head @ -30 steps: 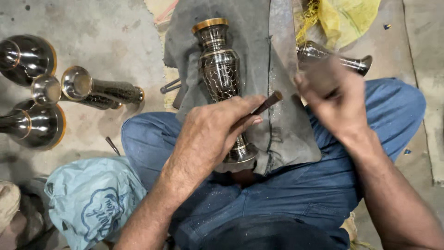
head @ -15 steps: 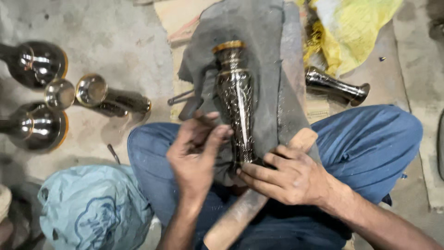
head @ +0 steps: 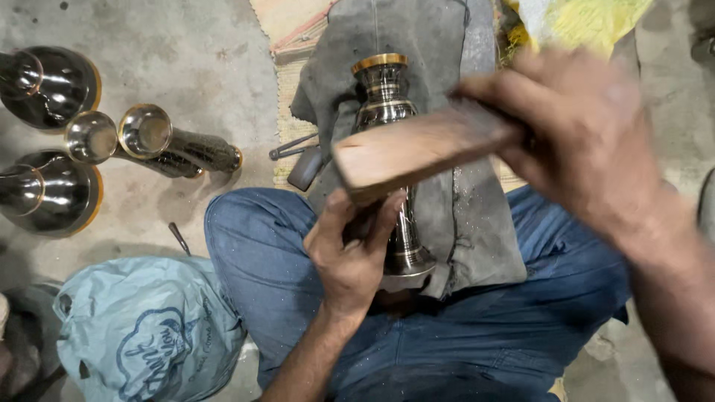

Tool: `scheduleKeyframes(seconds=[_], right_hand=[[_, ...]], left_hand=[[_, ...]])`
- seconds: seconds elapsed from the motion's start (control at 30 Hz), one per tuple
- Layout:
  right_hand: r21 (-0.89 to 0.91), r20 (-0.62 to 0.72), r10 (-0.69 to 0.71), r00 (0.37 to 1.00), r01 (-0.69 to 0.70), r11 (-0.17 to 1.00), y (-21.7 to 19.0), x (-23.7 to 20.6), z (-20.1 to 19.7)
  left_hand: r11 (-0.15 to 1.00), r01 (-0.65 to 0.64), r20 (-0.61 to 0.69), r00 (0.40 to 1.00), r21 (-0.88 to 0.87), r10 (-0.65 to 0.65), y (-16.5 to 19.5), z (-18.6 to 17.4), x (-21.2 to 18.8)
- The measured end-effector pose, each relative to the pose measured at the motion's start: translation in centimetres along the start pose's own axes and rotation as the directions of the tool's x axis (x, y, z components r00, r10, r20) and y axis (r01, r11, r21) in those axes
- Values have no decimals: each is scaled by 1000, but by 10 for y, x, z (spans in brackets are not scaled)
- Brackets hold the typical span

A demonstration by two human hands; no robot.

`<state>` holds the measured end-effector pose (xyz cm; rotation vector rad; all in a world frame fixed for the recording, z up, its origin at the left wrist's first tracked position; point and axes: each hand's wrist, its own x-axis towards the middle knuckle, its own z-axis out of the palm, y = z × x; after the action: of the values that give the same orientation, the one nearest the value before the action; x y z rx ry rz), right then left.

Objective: The person sits on the floor and uses a hammer and chisel to engrave a decorative pattern onto a metal vase. They repeatedly strike the chisel to create a textured design on the vase's surface.

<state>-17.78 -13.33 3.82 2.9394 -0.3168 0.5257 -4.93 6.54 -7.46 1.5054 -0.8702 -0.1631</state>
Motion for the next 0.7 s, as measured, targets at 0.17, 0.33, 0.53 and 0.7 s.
scheduleKeyframes(seconds=[0.17, 0.33, 0.53, 0.7], right_hand=[[-240, -29, -80, 996, 70, 968, -8, 29, -36], [53, 129, 69, 989, -76, 996, -8, 41, -43], [-75, 178, 126, 976, -114, 991, -3, 21, -39], [263, 141, 264, 954, -293, 919, 4, 2, -33]], left_hand=[[999, -27, -11, 1000, -43, 26, -1, 4, 1], [992, 123, -9, 992, -25, -123, 8, 3, 5], [997, 77, 119, 990, -4, -76, 17, -1, 19], [997, -31, 316, 949, 74, 6, 19, -8, 38]])
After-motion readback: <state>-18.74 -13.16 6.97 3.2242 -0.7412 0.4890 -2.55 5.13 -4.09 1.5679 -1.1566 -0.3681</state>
